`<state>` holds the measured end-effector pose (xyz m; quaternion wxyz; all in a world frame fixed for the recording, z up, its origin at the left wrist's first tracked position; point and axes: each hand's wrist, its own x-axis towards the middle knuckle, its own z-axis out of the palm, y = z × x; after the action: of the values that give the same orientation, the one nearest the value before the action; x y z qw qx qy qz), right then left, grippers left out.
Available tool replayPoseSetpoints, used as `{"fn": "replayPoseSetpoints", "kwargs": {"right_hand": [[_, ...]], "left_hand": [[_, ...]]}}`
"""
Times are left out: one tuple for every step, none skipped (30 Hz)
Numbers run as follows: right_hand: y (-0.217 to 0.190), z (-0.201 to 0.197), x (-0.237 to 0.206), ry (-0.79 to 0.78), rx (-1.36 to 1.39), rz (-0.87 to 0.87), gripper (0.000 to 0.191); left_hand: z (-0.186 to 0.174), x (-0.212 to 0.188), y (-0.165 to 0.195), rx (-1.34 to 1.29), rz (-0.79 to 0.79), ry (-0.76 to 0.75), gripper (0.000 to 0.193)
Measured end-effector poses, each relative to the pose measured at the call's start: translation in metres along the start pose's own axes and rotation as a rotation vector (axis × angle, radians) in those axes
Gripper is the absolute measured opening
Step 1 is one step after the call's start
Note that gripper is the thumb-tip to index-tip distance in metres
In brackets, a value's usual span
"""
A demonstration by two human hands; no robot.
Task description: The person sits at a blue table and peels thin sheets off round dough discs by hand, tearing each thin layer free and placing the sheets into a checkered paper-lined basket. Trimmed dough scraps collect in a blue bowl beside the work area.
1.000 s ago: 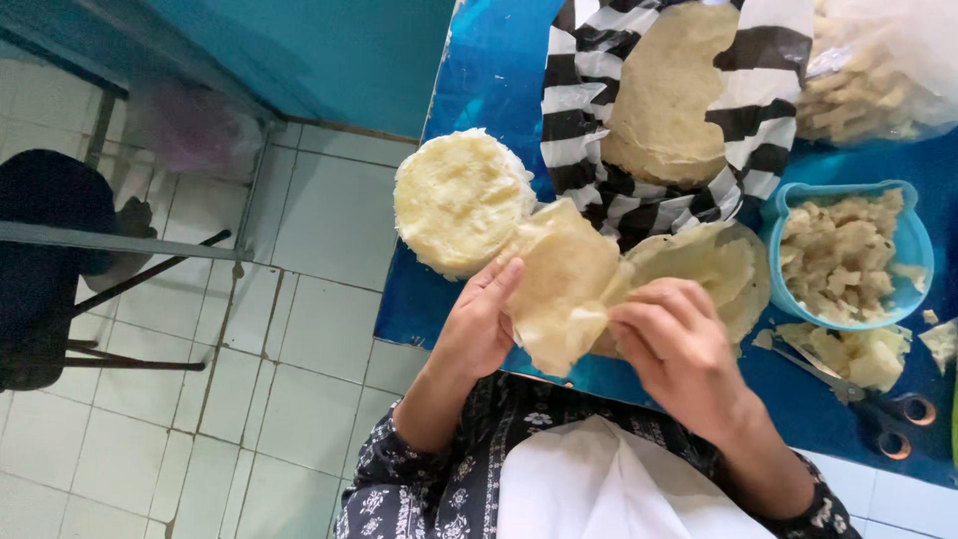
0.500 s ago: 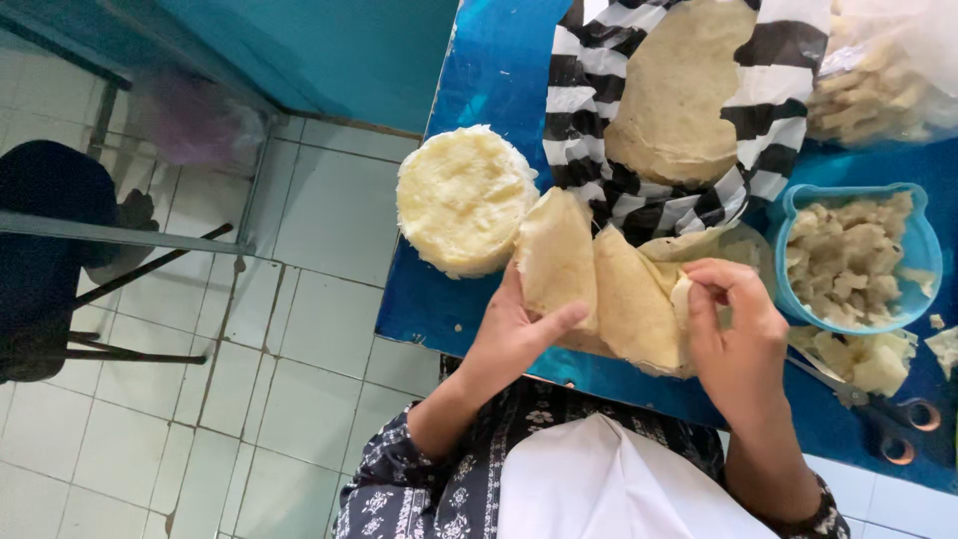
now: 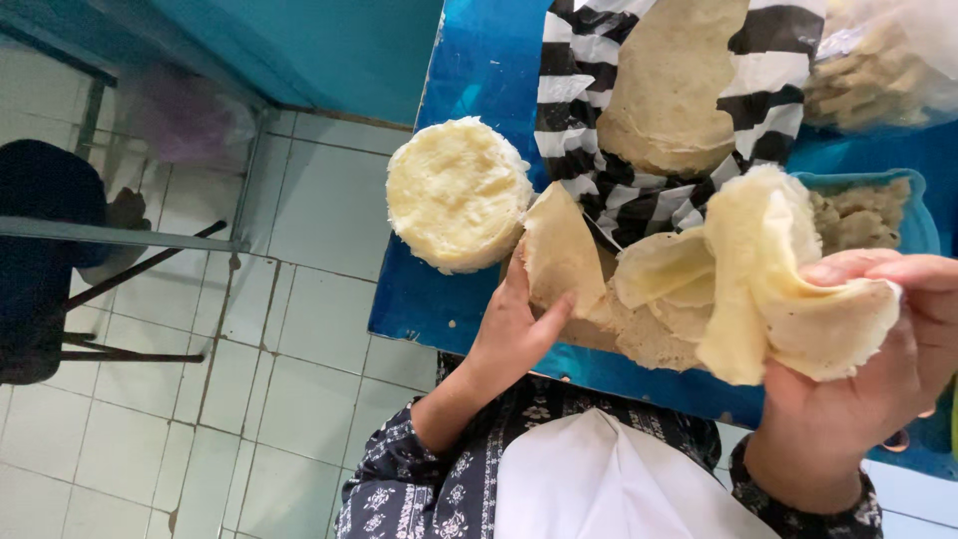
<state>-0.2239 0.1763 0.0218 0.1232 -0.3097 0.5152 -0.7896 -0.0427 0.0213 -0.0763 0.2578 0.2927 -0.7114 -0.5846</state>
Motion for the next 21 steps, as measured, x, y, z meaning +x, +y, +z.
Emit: {"fn": "replayPoseSetpoints", "kwargs": {"right_hand": [[0.000,0.001,-0.001,-0.015,0.034,0.011,0.008],[0.003,0.005,-0.002,-0.040,0.109,0.057,0.007],[0.007,0.008,-0.004,-0.061,0.164,0.104,0.007],[0.011,0.011,-0.007,-0.080,0.217,0.152,0.007],[0.016,0.016,-0.010,-0.098,0.249,0.200,0.007],[0.021,0.018,-0.011,-0.111,0.287,0.251,0.007],[0.026,0.020,-0.012,-0.123,0.324,0.302,0.006],[0.032,0.022,-0.012,-0.130,0.367,0.357,0.006],[0.036,0.021,-0.011,-0.113,0.396,0.385,0.006],[0.040,0.020,-0.010,-0.094,0.425,0.412,0.006],[0.041,0.014,-0.006,-0.052,0.440,0.411,0.006],[0.041,0.008,-0.003,-0.003,0.474,0.400,0.008],[0.041,0.002,0.000,0.046,0.507,0.387,0.010],[0.038,-0.006,0.003,0.065,0.507,0.330,0.013],[0.034,-0.013,0.005,0.083,0.507,0.272,0.016],[0.029,-0.019,0.008,0.061,0.454,0.181,0.017],[0.026,-0.022,0.011,0.042,0.304,0.082,0.015],[0.021,-0.024,0.013,0.039,0.154,-0.018,0.014],[0.020,-0.021,0.015,0.032,-0.092,-0.124,0.010],[0.016,-0.016,0.015,-0.085,-0.390,-0.174,0.007],[0.012,-0.010,0.016,-0.188,-0.675,-0.262,0.006]], "left_hand": [[0.000,-0.001,0.001,-0.132,-0.052,-0.055,0.078],[0.001,-0.002,0.003,-0.264,-0.104,-0.109,0.080],[0.000,-0.002,0.005,-0.394,-0.158,-0.164,0.081],[0.001,-0.001,0.007,-0.653,-0.268,-0.222,0.081],[0.002,0.001,0.009,-0.911,-0.378,-0.276,0.080],[0.002,0.003,0.011,-1.169,-0.488,-0.329,0.080],[0.002,0.002,0.013,-1.125,-0.473,-0.325,0.079],[0.001,0.001,0.015,-1.080,-0.459,-0.321,0.078],[0.000,0.000,0.016,-1.037,-0.446,-0.316,0.078],[-0.002,-0.001,0.016,-1.015,-0.382,-0.267,0.077],[-0.005,-0.003,0.016,-0.993,-0.317,-0.219,0.076],[-0.008,-0.004,0.015,-0.971,-0.253,-0.170,0.076],[-0.012,-0.005,0.013,-0.947,-0.249,-0.146,0.076],[-0.017,-0.005,0.010,-0.923,-0.245,-0.123,0.076],[-0.021,-0.005,0.007,-0.899,-0.240,-0.101,0.076],[-0.024,-0.005,0.004,-0.893,-0.248,-0.081,0.076],[-0.027,-0.004,0.002,-0.886,-0.256,-0.064,0.076],[-0.029,-0.003,-0.001,-0.878,-0.265,-0.047,0.076],[-0.029,-0.003,-0.002,-0.876,-0.251,-0.059,0.074],[-0.029,-0.003,-0.002,-0.874,-0.238,-0.068,0.072],[-0.028,-0.004,-0.002,-0.872,-0.226,-0.076,0.070]]}}
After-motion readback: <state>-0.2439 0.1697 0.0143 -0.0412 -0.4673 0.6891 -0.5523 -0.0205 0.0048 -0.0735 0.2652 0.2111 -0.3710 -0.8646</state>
